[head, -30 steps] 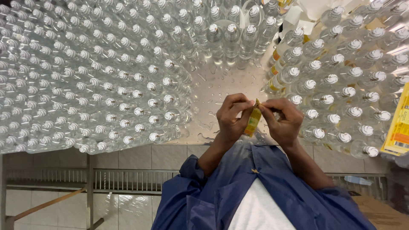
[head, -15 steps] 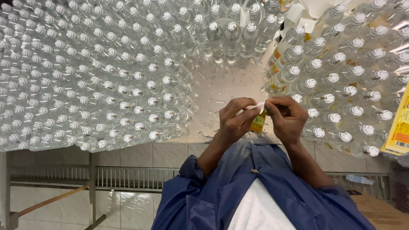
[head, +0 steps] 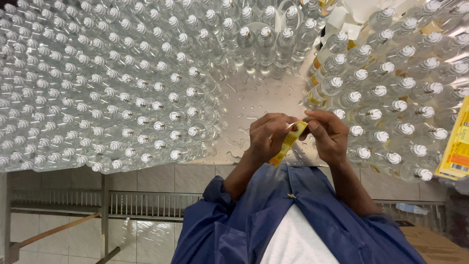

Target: The person manually applies adhesive labels to clear plastic bottles by peeling a label from a sheet and pressing it onto the side of each bottle.

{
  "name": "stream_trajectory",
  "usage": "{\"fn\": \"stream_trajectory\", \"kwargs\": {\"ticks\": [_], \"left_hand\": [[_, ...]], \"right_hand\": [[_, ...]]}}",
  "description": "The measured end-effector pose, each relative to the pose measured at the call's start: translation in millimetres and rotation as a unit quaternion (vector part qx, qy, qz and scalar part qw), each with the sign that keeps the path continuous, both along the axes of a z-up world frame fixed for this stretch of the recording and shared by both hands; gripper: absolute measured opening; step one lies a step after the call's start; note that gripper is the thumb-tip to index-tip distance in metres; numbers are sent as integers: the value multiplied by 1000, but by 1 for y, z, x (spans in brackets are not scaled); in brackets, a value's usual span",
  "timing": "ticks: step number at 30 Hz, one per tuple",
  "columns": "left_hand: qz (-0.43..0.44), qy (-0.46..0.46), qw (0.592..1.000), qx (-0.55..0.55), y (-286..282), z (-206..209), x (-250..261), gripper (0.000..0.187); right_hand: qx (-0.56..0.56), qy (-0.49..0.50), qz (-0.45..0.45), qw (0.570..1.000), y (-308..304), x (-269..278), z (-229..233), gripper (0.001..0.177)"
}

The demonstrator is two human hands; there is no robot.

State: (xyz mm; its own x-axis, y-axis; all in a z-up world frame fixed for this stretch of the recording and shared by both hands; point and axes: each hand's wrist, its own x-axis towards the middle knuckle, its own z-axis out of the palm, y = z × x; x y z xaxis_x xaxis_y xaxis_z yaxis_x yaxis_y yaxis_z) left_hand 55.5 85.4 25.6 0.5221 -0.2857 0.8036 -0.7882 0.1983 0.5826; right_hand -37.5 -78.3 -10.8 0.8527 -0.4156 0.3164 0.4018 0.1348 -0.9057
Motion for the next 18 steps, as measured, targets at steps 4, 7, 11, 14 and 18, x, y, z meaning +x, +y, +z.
{"fn": "stream_trajectory", "kwargs": {"ticks": [4, 7, 11, 14, 18], "left_hand": [[-17, 73, 995, -67, -2, -14, 1, 4], [-1, 72, 996, -57, 7, -5, -3, 3], [24, 77, 995, -61, 4, 17, -4, 5], [6, 198, 972, -127, 2, 16, -13, 8], [105, 201, 967, -115, 4, -57, -5, 14]], "right_hand": [[-28, -1, 9, 1000, -1, -2, -1, 21], [-46, 11, -3, 999, 9, -2, -5, 22], [-33, 41, -33, 998, 11, 1, -9, 19], [-18, 96, 2, 995, 28, -4, -29, 19], [-78, 147, 81, 983, 30, -13, -24, 18]]}}
